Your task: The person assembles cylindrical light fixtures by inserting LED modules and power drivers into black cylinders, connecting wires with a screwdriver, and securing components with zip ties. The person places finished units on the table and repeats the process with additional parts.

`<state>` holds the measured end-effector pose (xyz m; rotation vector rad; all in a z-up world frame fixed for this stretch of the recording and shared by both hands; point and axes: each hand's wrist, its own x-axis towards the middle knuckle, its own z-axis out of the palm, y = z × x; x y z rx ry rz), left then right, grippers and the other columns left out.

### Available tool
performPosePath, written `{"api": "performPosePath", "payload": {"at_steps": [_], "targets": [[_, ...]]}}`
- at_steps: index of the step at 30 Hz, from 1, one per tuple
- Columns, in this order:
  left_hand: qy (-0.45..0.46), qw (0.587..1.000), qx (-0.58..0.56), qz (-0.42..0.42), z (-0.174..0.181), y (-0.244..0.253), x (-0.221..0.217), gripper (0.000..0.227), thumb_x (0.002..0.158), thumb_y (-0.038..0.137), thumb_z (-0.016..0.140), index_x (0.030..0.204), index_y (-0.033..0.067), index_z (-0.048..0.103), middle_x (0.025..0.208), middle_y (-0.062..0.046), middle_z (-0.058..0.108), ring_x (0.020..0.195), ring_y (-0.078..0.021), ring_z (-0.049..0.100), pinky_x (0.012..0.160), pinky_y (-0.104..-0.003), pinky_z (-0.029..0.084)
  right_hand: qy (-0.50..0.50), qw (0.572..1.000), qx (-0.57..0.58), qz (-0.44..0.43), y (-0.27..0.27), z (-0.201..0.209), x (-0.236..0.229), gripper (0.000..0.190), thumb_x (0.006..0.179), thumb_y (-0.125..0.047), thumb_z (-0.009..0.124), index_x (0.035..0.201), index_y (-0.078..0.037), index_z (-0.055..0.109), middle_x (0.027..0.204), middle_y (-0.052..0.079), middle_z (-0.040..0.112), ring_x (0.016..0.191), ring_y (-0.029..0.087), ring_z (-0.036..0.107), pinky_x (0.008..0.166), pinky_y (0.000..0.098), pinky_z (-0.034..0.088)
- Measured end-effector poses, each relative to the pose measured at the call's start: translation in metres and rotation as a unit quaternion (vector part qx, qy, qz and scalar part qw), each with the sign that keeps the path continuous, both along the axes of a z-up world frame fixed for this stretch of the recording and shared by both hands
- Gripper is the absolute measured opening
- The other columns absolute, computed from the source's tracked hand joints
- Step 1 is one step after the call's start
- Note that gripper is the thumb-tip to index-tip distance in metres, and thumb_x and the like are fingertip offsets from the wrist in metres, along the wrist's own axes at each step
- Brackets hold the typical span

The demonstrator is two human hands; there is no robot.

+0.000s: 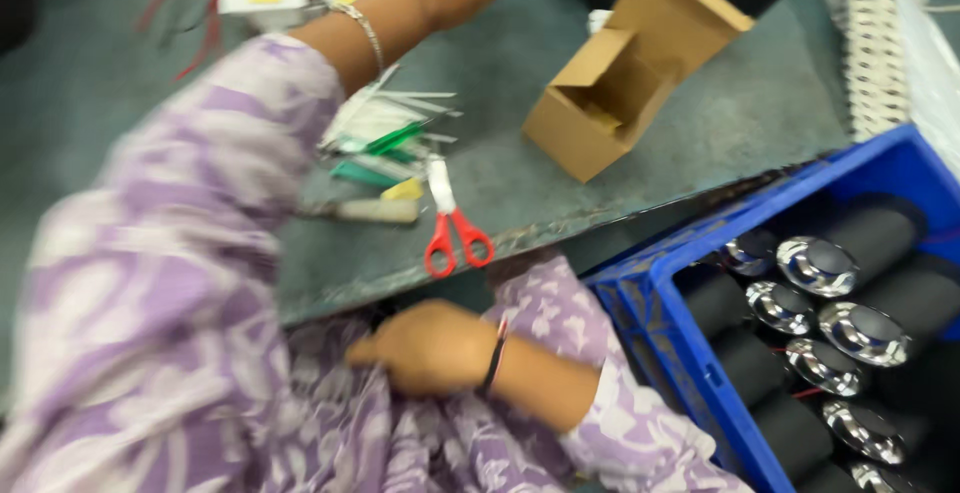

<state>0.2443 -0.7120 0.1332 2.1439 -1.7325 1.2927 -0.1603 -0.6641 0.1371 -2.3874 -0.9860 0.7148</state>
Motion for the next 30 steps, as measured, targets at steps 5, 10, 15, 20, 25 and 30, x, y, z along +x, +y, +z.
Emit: {"api": "performPosePath", "payload": {"at_steps": [5,10,15,20,25,30], "targets": [[0.053,0.988,0.135,0.057,0.096,0.152,-0.164,0.013,0.094,0.024,0.065,0.088,0.0144,0.073,0.084,-0.009,0.073,0.078,-0.0292,0.073,0.065,-0.046,0.054,0.006,0.997,0.077,0.028,0.008,-0.002,0.042,0.054,0.081,-0.026,0.071,0.132,-0.010,0.065,0.098,0.010,0.078,0.087,0.030,0.074,0.077,0.0404,0.057],[0.347,0.917,0.119,0.157,0.135,0.271,-0.293,0.048,0.074,0.047,0.080,0.104,0.0094,0.076,0.090,-0.014,0.072,0.088,-0.0374,0.069,0.072,-0.050,0.054,0.123,0.985,0.046,0.111,0.023,0.000,0.079,0.062,0.079,-0.031,0.082,0.128,0.000,0.062,0.098,0.005,0.080,0.091,0.019,0.076,0.081,0.0351,0.057],[0.410,0.857,0.157,0.269,0.117,0.347,-0.326,0.050,0.076,0.049,0.077,0.111,0.0128,0.074,0.096,-0.012,0.073,0.095,-0.0344,0.069,0.078,-0.050,0.054,0.138,0.990,-0.012,-0.014,0.007,-0.001,0.126,0.030,0.087,-0.021,0.072,0.103,0.004,0.078,0.088,0.011,0.080,0.078,0.013,0.076,0.073,0.0298,0.060],[0.398,0.858,0.169,0.277,0.084,0.380,-0.309,0.047,0.078,0.050,0.074,0.107,0.0131,0.075,0.097,-0.011,0.073,0.098,-0.0336,0.068,0.080,-0.048,0.054,-0.109,0.970,0.045,-0.215,-0.030,-0.012,0.179,0.029,0.081,-0.012,0.073,0.108,0.000,0.075,0.093,0.014,0.079,0.080,0.020,0.076,0.076,0.0348,0.058],[0.378,0.909,0.101,0.144,0.058,0.356,-0.291,0.040,0.089,0.048,0.069,0.086,0.0093,0.078,0.084,-0.010,0.074,0.084,-0.0334,0.069,0.075,-0.044,0.054,-0.379,0.893,0.056,-0.236,-0.045,-0.044,0.237,0.038,0.079,0.001,0.062,0.113,-0.008,0.077,0.108,0.016,0.076,0.097,0.036,0.071,0.085,0.0452,0.055],[0.529,0.844,-0.038,0.074,0.073,0.347,-0.287,0.035,0.085,0.039,0.074,0.075,0.0062,0.071,0.072,-0.007,0.070,0.068,-0.0244,0.069,0.064,-0.036,0.053,-0.453,0.870,-0.036,-0.189,-0.051,-0.077,0.280,0.037,0.074,0.001,0.064,0.105,-0.014,0.079,0.099,0.019,0.074,0.092,0.041,0.068,0.076,0.0512,0.053]]}}
